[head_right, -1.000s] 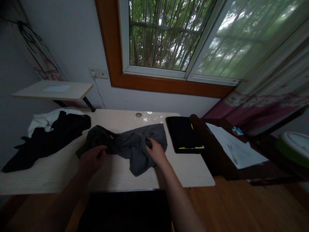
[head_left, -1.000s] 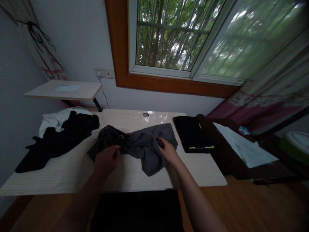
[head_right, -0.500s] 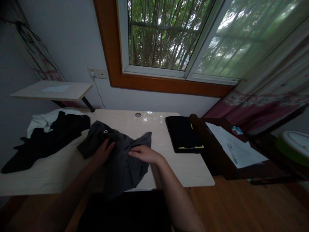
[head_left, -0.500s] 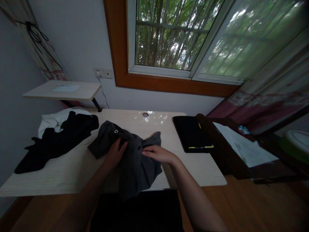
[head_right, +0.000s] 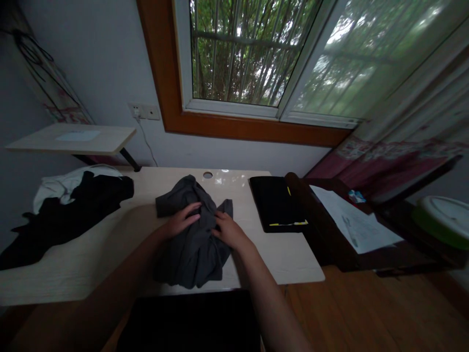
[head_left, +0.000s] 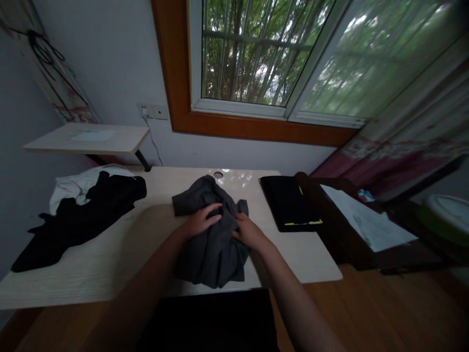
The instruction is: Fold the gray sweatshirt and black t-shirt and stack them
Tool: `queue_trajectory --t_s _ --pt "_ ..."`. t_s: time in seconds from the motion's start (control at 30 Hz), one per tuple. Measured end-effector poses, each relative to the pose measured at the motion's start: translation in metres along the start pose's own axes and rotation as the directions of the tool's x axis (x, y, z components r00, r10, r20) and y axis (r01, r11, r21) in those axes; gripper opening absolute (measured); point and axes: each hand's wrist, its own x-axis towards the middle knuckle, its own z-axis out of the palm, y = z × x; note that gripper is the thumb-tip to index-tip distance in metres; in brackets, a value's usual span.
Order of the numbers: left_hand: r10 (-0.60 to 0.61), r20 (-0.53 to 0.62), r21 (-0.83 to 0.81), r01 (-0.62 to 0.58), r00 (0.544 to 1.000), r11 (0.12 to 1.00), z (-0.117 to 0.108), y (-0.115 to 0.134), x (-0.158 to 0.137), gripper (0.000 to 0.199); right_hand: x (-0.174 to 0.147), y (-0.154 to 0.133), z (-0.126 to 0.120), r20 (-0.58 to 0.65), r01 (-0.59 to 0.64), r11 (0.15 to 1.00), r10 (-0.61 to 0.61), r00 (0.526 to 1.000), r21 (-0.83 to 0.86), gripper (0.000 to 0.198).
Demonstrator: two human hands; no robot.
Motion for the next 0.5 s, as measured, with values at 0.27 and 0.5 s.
queue_trajectory --t_s 0.27,0.5 --pt "0.244 0.13 0.248 -0.27 0.961 0.93 0.02 0.026 0.026 0.045 -0.022 -0.02 -0.005 -0.072 -0.303 0.86 0.301 0.951 -0.41 0.028" --pt "0.279 -0.248 0.53 -0.111 0.928 0.841 -0.047 0.022 -0.001 0.034 -0.02 -0.012 0.0 -0.187 -0.402 0.834 0.356 0.915 -0.377 0.028"
